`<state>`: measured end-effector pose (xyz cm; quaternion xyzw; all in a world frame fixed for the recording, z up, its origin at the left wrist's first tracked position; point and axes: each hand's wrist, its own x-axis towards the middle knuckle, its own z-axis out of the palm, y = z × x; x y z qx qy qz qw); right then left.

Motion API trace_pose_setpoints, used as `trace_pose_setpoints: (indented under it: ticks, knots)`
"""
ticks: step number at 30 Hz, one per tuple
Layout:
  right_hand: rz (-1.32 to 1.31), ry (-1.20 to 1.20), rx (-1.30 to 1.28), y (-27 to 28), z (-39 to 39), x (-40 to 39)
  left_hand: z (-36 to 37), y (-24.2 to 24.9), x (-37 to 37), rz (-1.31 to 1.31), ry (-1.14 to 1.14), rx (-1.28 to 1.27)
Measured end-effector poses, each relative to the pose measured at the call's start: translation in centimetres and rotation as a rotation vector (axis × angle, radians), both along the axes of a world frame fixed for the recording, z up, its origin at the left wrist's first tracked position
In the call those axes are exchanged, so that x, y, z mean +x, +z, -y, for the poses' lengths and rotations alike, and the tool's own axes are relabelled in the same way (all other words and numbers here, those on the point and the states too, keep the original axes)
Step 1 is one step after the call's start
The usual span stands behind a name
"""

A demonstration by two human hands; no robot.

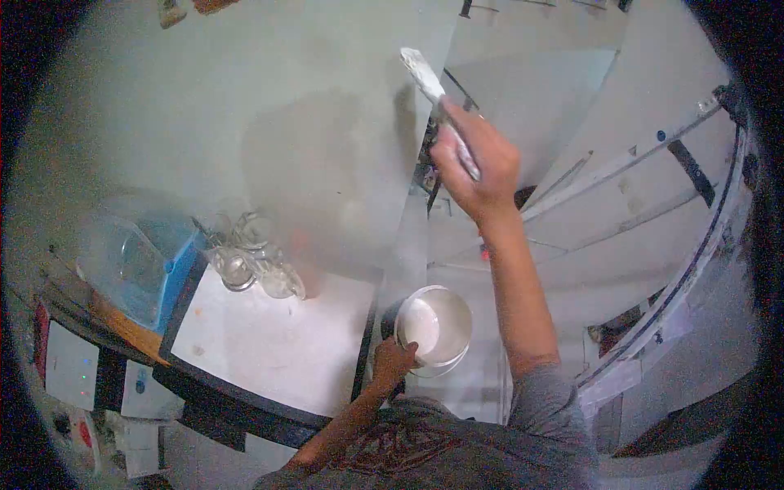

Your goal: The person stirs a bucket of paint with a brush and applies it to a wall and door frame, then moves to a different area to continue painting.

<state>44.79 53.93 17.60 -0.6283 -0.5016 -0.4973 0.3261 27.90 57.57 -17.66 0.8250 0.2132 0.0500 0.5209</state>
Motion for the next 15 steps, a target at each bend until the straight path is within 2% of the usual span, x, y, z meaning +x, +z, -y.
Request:
trace_pose_setpoints:
  ticks: [3,4,6,7,9,10,11,13,15]
  knots:
    - [-0.070,-0.126,-0.098,-0.2,-1.3,0.9,0.0,-1.2,0.3,0.052,-0.029,-0.155]
    - [-0.067,-0.128,-0.102,-1.3,-1.5,1.2,-0.2,0.7,0.0,0.054,-0.031,-0.159]
    - [-0.146,-0.201,-0.286,-4.2,-1.6,1.2,-0.6,3.8,-0.6,-0.006,-0.068,-0.222]
    - [-0.137,-0.200,-0.289,-4.3,-1.5,0.3,-0.7,3.2,-0.4,0.003,-0.067,-0.226]
    - [-0.308,-0.260,-0.416,-4.3,-1.4,-1.6,-0.6,0.4,0.0,-0.064,-0.189,-0.273]
    - [-0.292,-0.156,-0.378,-3.4,-1.2,-1.7,-0.3,-0.9,0.5,-0.059,-0.186,-0.274]
    - [-0.291,-0.155,-0.380,-2.2,-1.2,-1.8,0.1,-2.3,0.8,-0.073,-0.118,-0.287]
    - [-0.149,-0.029,-0.129,0.4,-1.6,-1.6,0.2,-1.8,0.6,-0.091,-0.053,-0.302]
    - [-0.090,-0.065,-0.065,3.0,-2.2,-1.1,-0.1,1.9,0.0,-0.124,-0.063,-0.120]
